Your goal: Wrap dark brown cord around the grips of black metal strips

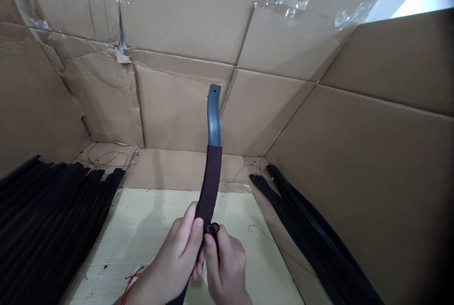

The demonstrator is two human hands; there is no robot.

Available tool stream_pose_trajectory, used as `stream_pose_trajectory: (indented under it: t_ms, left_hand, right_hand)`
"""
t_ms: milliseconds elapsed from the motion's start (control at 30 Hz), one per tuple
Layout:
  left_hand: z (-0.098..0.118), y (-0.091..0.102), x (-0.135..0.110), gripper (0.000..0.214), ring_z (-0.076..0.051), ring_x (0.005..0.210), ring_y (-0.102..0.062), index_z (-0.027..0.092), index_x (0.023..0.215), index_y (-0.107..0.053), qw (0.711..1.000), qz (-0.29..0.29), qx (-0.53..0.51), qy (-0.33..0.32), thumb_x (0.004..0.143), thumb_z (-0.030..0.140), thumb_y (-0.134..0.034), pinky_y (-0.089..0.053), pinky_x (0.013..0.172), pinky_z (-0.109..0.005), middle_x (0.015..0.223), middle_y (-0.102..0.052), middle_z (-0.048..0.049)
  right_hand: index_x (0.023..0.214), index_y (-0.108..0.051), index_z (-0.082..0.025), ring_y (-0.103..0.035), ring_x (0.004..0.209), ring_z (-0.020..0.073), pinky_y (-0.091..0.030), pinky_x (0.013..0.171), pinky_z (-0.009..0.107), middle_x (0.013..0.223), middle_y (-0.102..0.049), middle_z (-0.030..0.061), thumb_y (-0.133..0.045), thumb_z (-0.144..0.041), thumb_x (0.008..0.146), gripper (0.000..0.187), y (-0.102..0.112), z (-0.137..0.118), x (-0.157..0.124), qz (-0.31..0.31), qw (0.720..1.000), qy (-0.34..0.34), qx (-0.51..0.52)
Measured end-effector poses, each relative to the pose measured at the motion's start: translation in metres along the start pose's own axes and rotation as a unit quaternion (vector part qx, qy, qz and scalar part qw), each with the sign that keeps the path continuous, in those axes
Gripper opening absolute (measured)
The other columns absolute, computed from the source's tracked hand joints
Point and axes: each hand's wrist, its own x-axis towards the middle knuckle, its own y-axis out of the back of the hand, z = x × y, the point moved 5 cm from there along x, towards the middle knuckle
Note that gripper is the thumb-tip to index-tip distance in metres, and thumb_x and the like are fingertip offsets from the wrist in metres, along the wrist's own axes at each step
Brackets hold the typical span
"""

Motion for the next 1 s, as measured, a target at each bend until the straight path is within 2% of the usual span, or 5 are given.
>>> stream_pose_trajectory:
  t_ms: [500, 1000]
  left_hand:
    - [0.0049, -0.0008, 0.0004, 0.055, -0.007, 0.047, -0.046, 0.016, 0.131, -0.037, 1.0, -0.015, 0.004, -0.006, 0.097, 0.058, -0.027, -0.043, 0.045, -0.017, 0.065, -0.047, 0.0046]
    - [0.0002, 0.0009, -0.0021, 0.059, -0.009, 0.048, -0.049, 0.019, 0.14, -0.032, 1.0, -0.007, 0.001, 0.009, 0.096, 0.058, -0.029, -0.045, 0.048, -0.019, 0.061, -0.044, 0.0054]
  right_hand:
    - [0.084, -0.041, -0.021, -0.055, 0.041, 0.0053, -0.043, 0.051, 0.014, 0.05, -0.055, -0.0094, -0.037, -0.006, 0.097, 0.02, -0.0004, -0.0036, 0.0014, -0.011, 0.999, 0.017, 0.031]
    - [0.081, -0.042, -0.021, -0.054, 0.039, 0.0096, -0.04, 0.047, 0.021, 0.048, -0.057, -0.0072, -0.039, -0.009, 0.097, 0.02, 0.0018, -0.0063, 0.0034, -0.028, 1.0, 0.011, -0.003]
